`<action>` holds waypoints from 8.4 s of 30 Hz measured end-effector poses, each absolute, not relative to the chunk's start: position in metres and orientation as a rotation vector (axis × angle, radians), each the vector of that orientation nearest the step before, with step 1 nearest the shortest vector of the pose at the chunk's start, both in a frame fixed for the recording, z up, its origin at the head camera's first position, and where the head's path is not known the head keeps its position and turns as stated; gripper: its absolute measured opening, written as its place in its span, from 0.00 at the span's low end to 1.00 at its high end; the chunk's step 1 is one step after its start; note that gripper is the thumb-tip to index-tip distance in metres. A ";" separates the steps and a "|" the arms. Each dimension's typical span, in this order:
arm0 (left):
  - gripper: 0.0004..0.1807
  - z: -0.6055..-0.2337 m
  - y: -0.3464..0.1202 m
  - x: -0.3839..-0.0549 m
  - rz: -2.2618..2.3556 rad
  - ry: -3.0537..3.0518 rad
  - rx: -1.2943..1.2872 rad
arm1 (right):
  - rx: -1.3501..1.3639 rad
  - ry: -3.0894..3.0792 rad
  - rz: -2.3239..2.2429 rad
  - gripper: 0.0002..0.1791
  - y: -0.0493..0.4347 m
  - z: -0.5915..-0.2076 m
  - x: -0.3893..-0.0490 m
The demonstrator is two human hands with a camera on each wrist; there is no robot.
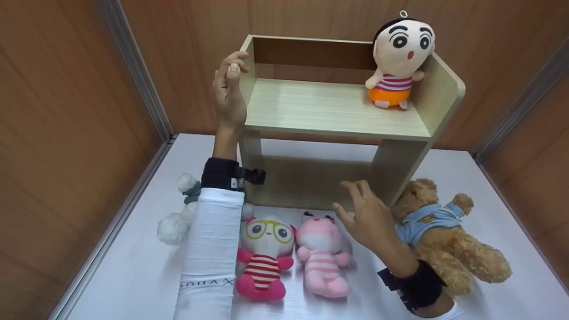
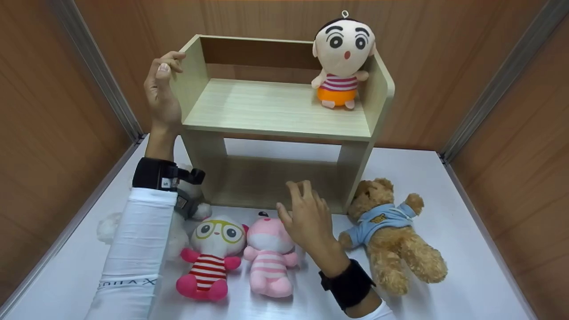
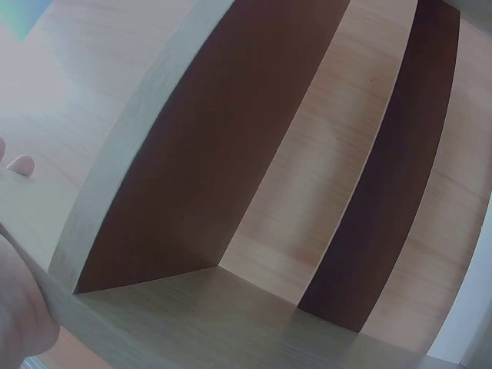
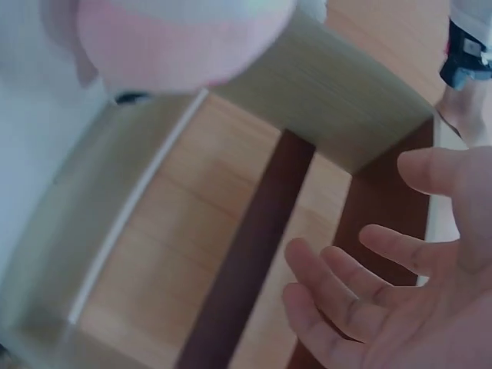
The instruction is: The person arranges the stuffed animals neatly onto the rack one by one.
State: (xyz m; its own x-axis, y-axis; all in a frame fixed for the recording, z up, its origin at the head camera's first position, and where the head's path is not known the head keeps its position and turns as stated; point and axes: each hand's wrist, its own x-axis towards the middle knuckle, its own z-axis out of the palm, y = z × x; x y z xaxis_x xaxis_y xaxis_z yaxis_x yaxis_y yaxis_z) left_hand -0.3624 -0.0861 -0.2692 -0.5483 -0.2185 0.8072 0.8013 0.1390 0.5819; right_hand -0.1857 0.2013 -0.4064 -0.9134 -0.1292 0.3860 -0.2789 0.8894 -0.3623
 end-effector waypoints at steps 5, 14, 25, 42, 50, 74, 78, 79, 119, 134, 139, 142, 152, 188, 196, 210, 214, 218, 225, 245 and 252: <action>0.20 -0.270 -0.085 -0.365 -1.544 -1.566 -0.603 | 0.283 -2.811 0.613 0.35 0.193 -0.424 -0.187; 0.18 -0.269 -0.085 -0.361 -1.534 -1.565 -0.620 | 0.227 -3.007 0.641 0.46 0.183 -0.444 -0.184; 0.18 -0.270 -0.085 -0.359 -1.537 -1.569 -0.614 | 0.190 -3.171 0.669 0.57 0.181 -0.456 -0.181; 0.19 -0.269 -0.084 -0.361 -1.552 -1.560 -0.620 | 0.193 -3.166 0.747 0.61 0.179 -0.475 -0.181; 0.19 -0.270 -0.083 -0.364 -1.547 -1.562 -0.604 | 0.144 -3.184 0.762 0.61 0.178 -0.480 -0.183; 0.15 -0.268 -0.084 -0.360 -1.548 -1.567 -0.619 | 0.167 -3.181 0.834 0.53 0.181 -0.492 -0.187; 0.16 -0.268 -0.084 -0.360 -1.545 -1.576 -0.609 | 0.180 -3.174 0.834 0.51 0.182 -0.494 -0.187; 0.16 -0.268 -0.084 -0.360 -1.545 -1.578 -0.608 | 0.182 -3.173 0.834 0.51 0.182 -0.494 -0.187; 0.18 -0.272 -0.081 -0.359 -1.528 -1.612 -0.600 | 0.228 -3.093 1.055 0.42 0.192 -0.495 -0.180; 0.16 -0.272 -0.086 -0.360 -1.517 -1.600 -0.603 | 0.232 -3.055 0.949 0.42 0.188 -0.494 -0.179; 0.17 -0.271 -0.086 -0.359 -1.530 -1.601 -0.600 | 0.185 -3.068 0.923 0.46 0.186 -0.490 -0.179; 0.18 -0.269 -0.086 -0.358 -1.536 -1.599 -0.603 | 0.154 -3.079 0.931 0.47 0.186 -0.487 -0.179; 0.17 -0.268 -0.085 -0.358 -1.549 -1.594 -0.591 | 0.143 -3.048 0.889 0.44 0.190 -0.480 -0.179; 0.16 -0.269 -0.085 -0.359 -1.531 -1.584 -0.611 | 0.169 -2.657 0.934 0.40 0.209 -0.430 -0.179; 0.18 -0.267 -0.084 -0.358 -1.545 -1.583 -0.601 | 0.203 -2.559 0.964 0.37 0.208 -0.416 -0.174; 0.18 -0.268 -0.085 -0.358 -1.544 -1.590 -0.591 | 0.231 -2.445 0.961 0.38 0.209 -0.397 -0.171; 0.20 -0.270 -0.086 -0.358 -1.546 -1.589 -0.597 | 0.239 -2.408 0.948 0.37 0.210 -0.395 -0.170; 0.19 -0.271 -0.087 -0.358 -1.546 -1.581 -0.605 | 0.256 -2.362 0.928 0.37 0.211 -0.392 -0.168; 0.16 -0.271 -0.087 -0.358 -1.544 -1.587 -0.604 | 0.236 -2.341 0.927 0.38 0.212 -0.385 -0.165; 0.20 -0.269 -0.086 -0.358 -1.527 -1.590 -0.600 | 0.265 -2.238 0.924 0.38 0.216 -0.367 -0.160; 0.20 -0.269 -0.086 -0.359 -1.522 -1.600 -0.606 | 0.262 -2.244 0.951 0.38 0.215 -0.362 -0.161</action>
State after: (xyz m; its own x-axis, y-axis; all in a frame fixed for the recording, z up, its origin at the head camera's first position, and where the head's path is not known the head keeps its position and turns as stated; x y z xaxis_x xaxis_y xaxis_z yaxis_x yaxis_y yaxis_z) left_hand -0.3589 -0.0863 -0.2692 -0.5424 -0.1932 0.8176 0.8070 0.1508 0.5710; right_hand -0.1613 0.2153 -0.3618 -0.7506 0.0736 0.6567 -0.4207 0.7132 -0.5607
